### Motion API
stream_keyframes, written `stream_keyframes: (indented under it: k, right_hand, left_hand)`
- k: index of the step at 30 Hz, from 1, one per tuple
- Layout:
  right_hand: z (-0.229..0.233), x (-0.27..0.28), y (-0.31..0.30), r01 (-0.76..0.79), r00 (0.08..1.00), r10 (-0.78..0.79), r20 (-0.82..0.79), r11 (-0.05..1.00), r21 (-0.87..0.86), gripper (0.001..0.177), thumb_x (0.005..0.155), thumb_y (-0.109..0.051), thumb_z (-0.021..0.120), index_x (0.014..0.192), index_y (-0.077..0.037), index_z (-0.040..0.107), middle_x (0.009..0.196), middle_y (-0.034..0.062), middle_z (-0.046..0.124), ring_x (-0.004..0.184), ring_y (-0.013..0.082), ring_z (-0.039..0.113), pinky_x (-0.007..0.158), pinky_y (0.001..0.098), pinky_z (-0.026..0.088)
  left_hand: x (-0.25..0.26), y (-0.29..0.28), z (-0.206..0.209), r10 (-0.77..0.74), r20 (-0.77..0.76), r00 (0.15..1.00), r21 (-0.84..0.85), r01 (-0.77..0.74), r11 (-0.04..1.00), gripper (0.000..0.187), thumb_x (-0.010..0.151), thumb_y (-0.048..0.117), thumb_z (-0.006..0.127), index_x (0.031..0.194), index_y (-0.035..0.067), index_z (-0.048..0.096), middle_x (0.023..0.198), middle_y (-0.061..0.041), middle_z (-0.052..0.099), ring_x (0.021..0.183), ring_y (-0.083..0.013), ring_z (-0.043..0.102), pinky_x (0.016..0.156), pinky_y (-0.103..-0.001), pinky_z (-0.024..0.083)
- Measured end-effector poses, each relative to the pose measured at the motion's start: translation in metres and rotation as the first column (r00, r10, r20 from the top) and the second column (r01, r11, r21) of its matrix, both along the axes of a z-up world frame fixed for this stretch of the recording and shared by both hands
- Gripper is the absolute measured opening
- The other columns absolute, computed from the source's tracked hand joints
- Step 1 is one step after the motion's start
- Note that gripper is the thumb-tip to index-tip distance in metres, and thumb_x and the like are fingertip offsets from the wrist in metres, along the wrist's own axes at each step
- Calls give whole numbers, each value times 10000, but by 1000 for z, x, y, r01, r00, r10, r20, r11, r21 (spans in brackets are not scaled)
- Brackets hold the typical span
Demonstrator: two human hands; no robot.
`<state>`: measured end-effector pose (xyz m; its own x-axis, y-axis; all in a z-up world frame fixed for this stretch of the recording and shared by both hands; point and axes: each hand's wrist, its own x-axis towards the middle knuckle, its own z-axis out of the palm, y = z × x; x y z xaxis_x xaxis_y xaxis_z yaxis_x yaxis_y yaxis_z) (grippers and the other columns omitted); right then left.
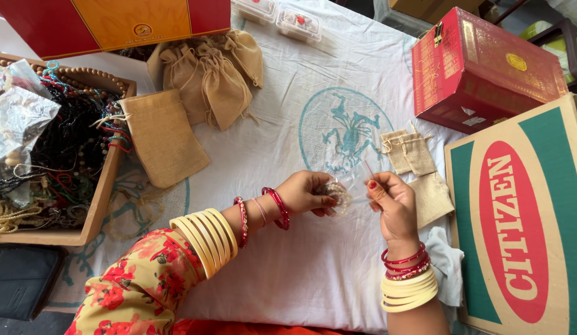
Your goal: The recorder is cleaning a necklace with a cloth and then placing it into a small cloth pouch.
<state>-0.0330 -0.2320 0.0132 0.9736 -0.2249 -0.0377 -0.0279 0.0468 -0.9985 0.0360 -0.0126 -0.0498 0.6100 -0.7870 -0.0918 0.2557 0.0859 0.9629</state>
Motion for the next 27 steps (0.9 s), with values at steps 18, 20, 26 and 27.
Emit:
stream_keyframes:
  k: [18,20,26,27]
  right_hand:
    - [-21,7,-17,-190,981,187,-55,980,-55,239,915,-177,787,1091,-33,715,821,-6,649,687,63,536,576,200,389]
    - [-13,14,-24,-92,994,106,13,912,-400,299,896,-189,797,1139,-43,702,881,6,676,760,89,588,657,225,457]
    - [-27,22,-83,347,938,-114,328,259,-901,355,893,-88,773,1238,-56,691,1177,126,684,1055,306,627,946,410,502]
    - [-37,24,-97,366,927,-138,349,131,-921,386,869,-35,748,1251,-51,694,1218,140,686,1135,359,602,1017,456,470]
  left_hand:
    - [-4,12,32,372,383,846,293,-493,819,272,998,283,610,1174,122,740,887,-78,777,708,-154,718,677,-302,562]
    - [2,20,36,460,487,742,182,-602,778,254,991,272,631,1146,113,754,946,-94,751,751,-166,695,700,-310,552]
    - [16,30,34,664,505,552,-51,-748,661,196,997,205,652,1099,50,716,1032,-86,668,851,-131,669,786,-280,554]
    - [17,30,32,689,434,580,-55,-747,663,185,993,186,658,1092,34,696,1029,-71,656,856,-120,665,786,-270,558]
